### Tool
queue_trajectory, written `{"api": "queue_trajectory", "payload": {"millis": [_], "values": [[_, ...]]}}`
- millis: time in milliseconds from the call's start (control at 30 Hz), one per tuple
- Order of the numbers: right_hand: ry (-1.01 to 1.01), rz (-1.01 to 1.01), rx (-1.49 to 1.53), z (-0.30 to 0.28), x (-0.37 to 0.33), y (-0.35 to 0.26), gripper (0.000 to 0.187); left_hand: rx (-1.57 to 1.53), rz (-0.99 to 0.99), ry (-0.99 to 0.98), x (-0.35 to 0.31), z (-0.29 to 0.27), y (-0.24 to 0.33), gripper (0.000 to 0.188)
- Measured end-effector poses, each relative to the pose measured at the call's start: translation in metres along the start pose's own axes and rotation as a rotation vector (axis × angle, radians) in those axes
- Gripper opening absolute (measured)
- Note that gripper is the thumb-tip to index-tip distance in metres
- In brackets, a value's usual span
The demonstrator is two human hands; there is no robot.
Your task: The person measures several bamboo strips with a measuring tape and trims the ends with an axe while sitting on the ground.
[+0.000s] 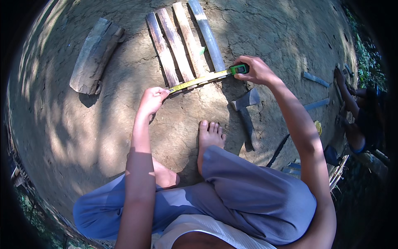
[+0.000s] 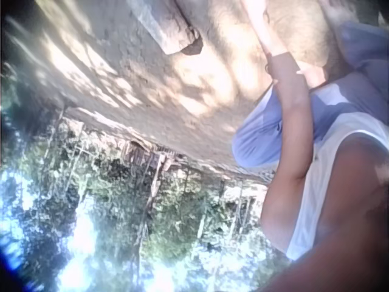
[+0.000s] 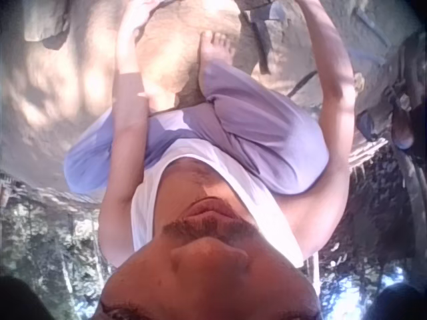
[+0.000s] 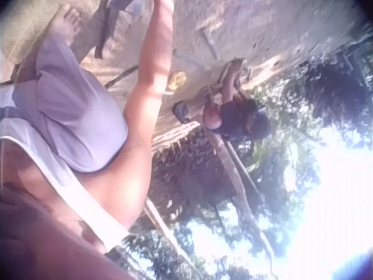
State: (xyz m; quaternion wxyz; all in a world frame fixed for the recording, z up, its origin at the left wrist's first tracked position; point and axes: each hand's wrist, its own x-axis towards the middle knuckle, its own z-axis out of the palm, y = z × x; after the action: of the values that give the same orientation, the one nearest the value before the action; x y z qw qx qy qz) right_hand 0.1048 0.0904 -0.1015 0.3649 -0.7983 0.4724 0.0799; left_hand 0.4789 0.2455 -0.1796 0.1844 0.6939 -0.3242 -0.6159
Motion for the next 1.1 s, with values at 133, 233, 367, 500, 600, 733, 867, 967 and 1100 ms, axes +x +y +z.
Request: {"api": "queue_trajectory", "payload": {"millis": [133,233,367,500,600,733,867,967,1100], "values": [[0.010,-0.030,-0.006,0.001,0.001,-0.004,0.045,-0.047,0.031,0.014,-0.001,0.000,-0.001,0.019],[0.011,-0.038,-0.009,0.000,0.001,-0.004,0.046,-0.077,0.054,0.033,-0.004,0.004,0.001,0.019],[0.032,-0.073,-0.008,0.004,0.003,0.003,0.049,-0.007,0.013,0.001,-0.002,0.001,0.000,0.019],[0.028,-0.035,-0.025,0.005,0.003,-0.003,0.043,-0.040,0.029,-0.002,-0.002,0.001,-0.002,0.018],[0.058,-0.053,-0.023,0.008,0.003,-0.004,0.042,-0.054,0.031,-0.007,-0.004,0.001,0.001,0.018],[0.066,-0.105,-0.059,0.012,0.006,0.001,0.042,-0.073,0.050,-0.010,-0.001,0.000,-0.002,0.019],[0.044,-0.095,-0.064,0.010,0.007,0.002,0.041,-0.070,0.032,-0.012,-0.001,0.000,-0.002,0.018],[0.049,-0.078,-0.067,0.010,0.006,0.004,0.040,-0.065,0.041,-0.002,-0.003,0.002,0.000,0.018],[0.027,-0.051,-0.074,0.007,0.006,0.002,0.045,-0.050,0.051,0.000,-0.001,0.002,-0.002,0.018]]}}
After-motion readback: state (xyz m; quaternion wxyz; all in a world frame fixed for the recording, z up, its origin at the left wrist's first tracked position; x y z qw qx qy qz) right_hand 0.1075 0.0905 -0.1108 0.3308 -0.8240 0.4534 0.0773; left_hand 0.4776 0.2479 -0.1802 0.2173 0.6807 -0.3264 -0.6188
